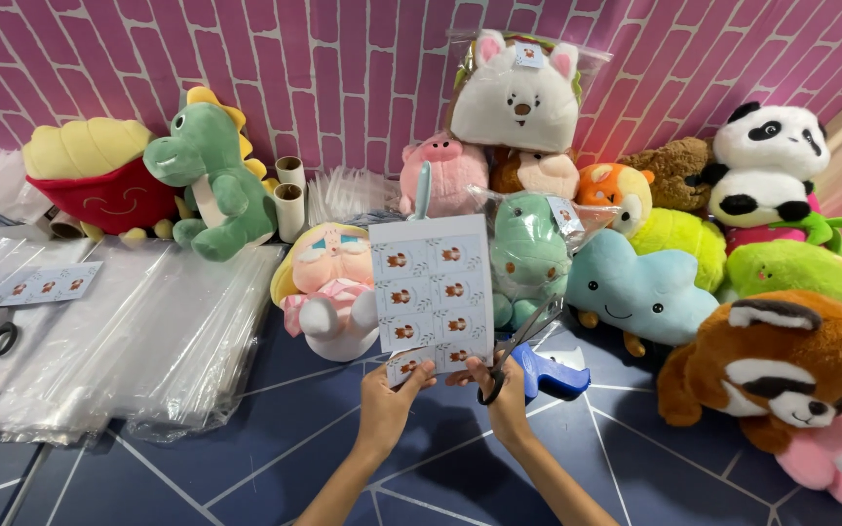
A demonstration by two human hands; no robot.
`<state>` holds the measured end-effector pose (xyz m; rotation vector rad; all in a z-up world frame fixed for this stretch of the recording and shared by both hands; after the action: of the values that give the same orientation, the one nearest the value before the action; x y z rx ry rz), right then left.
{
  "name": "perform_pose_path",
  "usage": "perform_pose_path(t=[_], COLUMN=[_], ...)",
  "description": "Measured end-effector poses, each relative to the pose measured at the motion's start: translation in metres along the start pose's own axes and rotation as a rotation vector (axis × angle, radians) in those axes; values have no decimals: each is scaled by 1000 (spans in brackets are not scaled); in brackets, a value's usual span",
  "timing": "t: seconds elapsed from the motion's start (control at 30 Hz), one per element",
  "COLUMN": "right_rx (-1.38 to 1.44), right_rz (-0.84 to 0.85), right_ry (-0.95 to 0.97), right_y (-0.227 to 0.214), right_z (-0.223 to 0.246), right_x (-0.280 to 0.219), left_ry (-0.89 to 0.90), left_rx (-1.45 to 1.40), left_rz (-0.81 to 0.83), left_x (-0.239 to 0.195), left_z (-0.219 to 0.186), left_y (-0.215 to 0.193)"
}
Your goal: Cleaning a plush toy with a lint roller and cutting out stickers from a sheet
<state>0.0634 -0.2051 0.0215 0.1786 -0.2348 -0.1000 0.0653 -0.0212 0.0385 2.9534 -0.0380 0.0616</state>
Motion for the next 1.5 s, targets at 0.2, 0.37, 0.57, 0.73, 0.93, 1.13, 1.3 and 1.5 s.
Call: perform_pose_path(t=[0.2, 0.37, 0.57, 0.73, 0.93, 1.13, 1.3, 1.5], right_rx=[-29, -282, -442, -506, -559, -483, -416, -408], right_rz=[231, 354, 441, 454, 463, 450, 451, 454], right_ry=[-29, -8, 40, 75, 106, 131, 149, 157], right_y=[6, 20, 37, 38, 42, 35, 34, 30], right_z=[-11, -16, -1, -3, 2, -7, -12, -18], right_x=[-1, -8, -15, -15, -15, -14, -14, -12], left_ry=[53, 132, 158, 172, 197, 85, 50, -18], left_rx=[-61, -89, -52, -55, -72, -21, 53, 121], left_rz=[-134, -191, -235, -265, -259, -184, -126, -128], left_x=[1, 1, 2, 2, -1, -5, -7, -5], left_z=[-16, -31, -34, -32, -31, -23, -19, -7], left_y=[-18, -33, -40, -41, -41, -24, -15, -13])
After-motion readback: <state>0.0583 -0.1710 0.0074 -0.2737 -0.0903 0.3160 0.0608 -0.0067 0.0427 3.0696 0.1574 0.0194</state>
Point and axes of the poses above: each hand's wrist, its own x-axis towards the middle knuckle, its own y-axis out of the palm, z = x × y, the point moved 3 cm from there along x, towards the middle knuckle, and after that the axes turned 2 degrees about x, right-handed, at the moved point
